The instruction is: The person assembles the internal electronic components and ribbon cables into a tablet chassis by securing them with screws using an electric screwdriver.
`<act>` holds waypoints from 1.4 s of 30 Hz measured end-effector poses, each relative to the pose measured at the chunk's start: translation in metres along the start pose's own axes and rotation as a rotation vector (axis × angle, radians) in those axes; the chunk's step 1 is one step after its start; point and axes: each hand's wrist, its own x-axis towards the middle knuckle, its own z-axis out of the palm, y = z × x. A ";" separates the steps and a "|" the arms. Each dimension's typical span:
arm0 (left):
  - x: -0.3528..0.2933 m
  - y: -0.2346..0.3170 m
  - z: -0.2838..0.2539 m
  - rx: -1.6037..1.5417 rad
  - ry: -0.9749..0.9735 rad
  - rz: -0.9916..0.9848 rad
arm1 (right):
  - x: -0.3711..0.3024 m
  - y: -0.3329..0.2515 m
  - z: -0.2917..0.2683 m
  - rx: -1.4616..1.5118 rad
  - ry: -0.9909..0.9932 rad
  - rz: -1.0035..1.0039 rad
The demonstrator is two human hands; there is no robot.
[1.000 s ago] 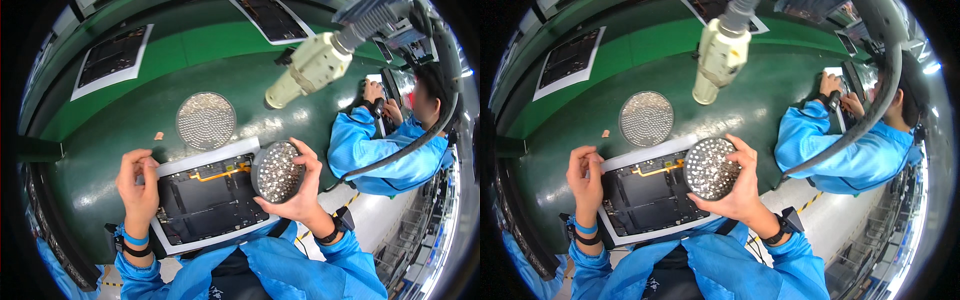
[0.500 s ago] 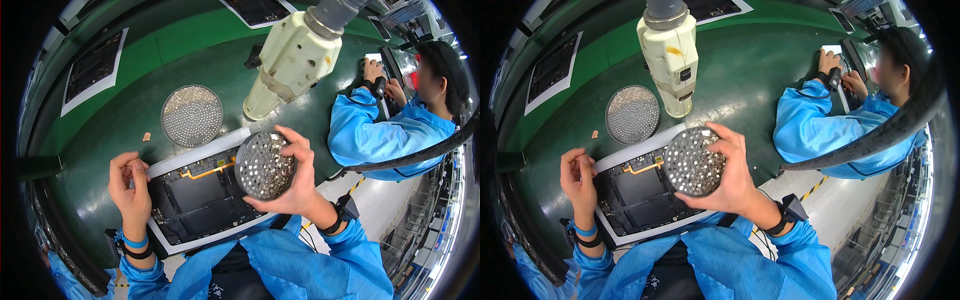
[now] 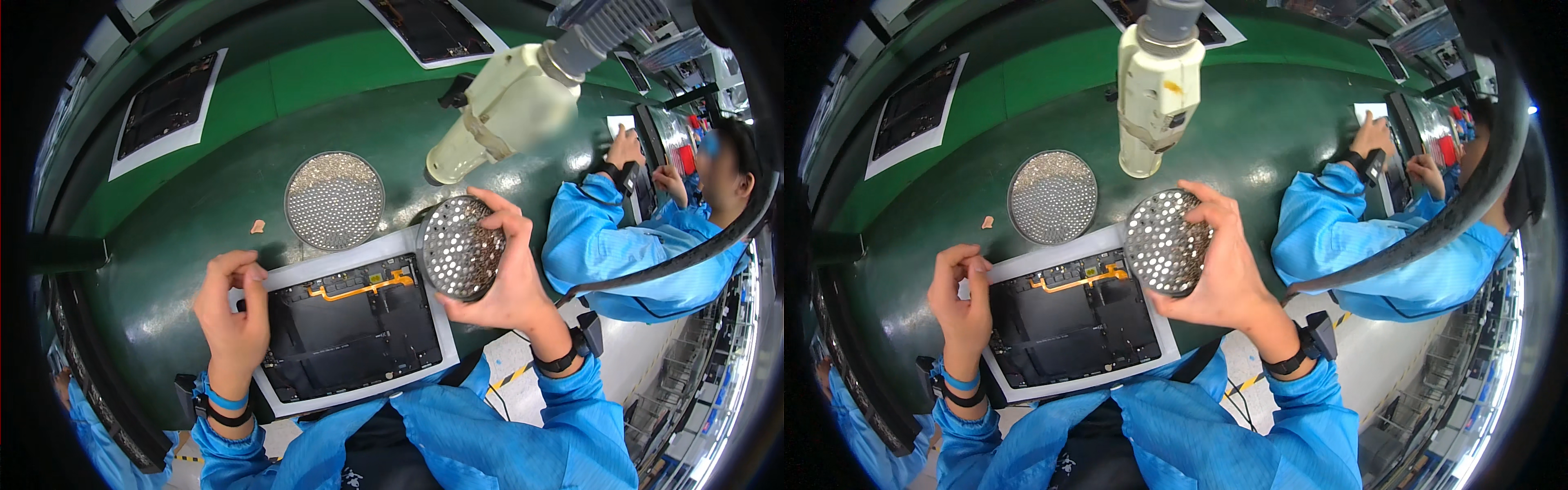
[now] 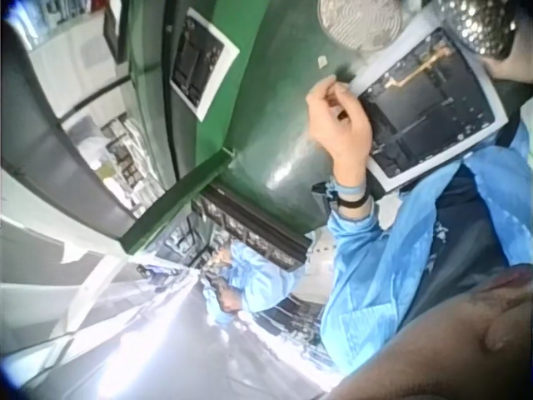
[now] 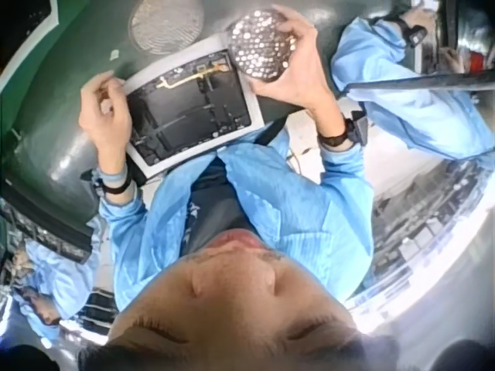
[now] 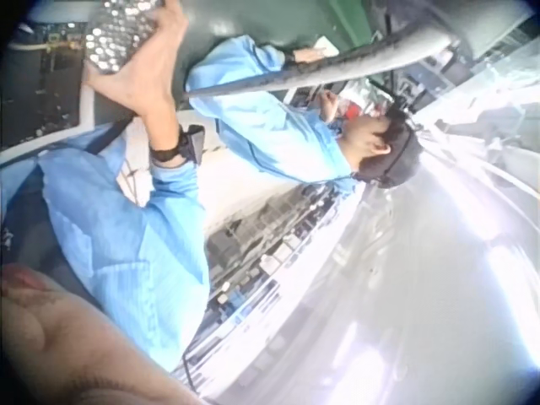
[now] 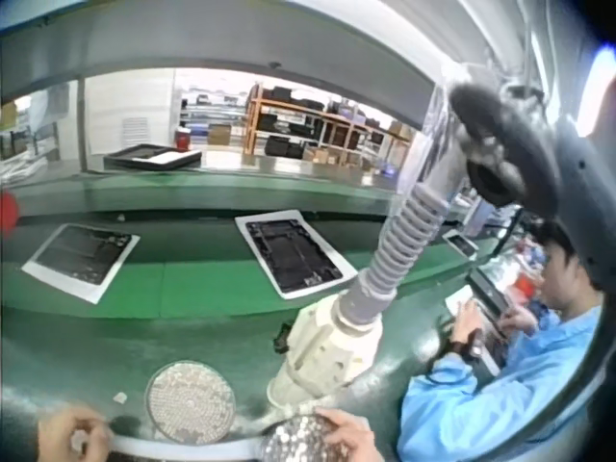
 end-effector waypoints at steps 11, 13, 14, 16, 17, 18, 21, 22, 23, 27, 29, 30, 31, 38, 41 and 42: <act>0.016 0.037 0.020 0.248 -0.419 0.267 | 0.037 -0.005 -0.024 -0.314 -0.279 0.195; 0.014 0.036 0.022 0.274 -0.415 0.290 | 0.046 -0.014 -0.024 -0.234 -0.151 0.218; 0.013 0.035 0.022 0.274 -0.410 0.274 | 0.055 -0.019 -0.014 -0.018 0.063 0.104; 0.014 0.034 0.025 0.242 -0.386 0.255 | 0.071 -0.036 0.009 0.333 0.372 0.181; 0.014 0.032 0.027 0.229 -0.366 0.263 | 0.079 -0.040 0.012 0.324 0.363 0.187; 0.013 0.030 0.027 0.220 -0.365 0.258 | 0.090 -0.043 0.013 0.197 0.370 0.206; 0.010 0.025 0.025 0.259 -0.381 0.247 | 0.102 -0.055 0.037 0.213 0.534 0.132; 0.009 0.023 0.024 0.252 -0.377 0.234 | 0.102 -0.056 0.045 0.366 0.698 0.039; 0.009 0.022 0.022 0.284 -0.384 0.256 | 0.094 -0.055 0.040 0.394 0.649 -0.018; 0.008 0.020 0.022 0.344 -0.379 0.286 | 0.073 -0.047 0.031 0.295 0.715 -0.167; 0.009 0.020 0.022 0.326 -0.384 0.261 | 0.064 -0.055 0.034 0.504 0.762 -0.137; 0.008 0.019 0.021 0.316 -0.393 0.253 | 0.060 -0.057 0.035 0.594 0.751 -0.140; 0.007 0.018 0.020 0.327 -0.386 0.240 | 0.062 -0.068 0.039 0.638 0.773 -0.081; 0.007 0.018 0.022 0.339 -0.395 0.212 | 0.055 -0.031 0.035 0.612 0.512 -0.305; 0.009 0.018 0.022 0.354 -0.436 0.197 | 0.054 -0.023 0.041 0.653 0.536 -0.328; 0.008 0.017 0.022 0.347 -0.444 0.195 | 0.054 -0.020 0.042 0.648 0.536 -0.318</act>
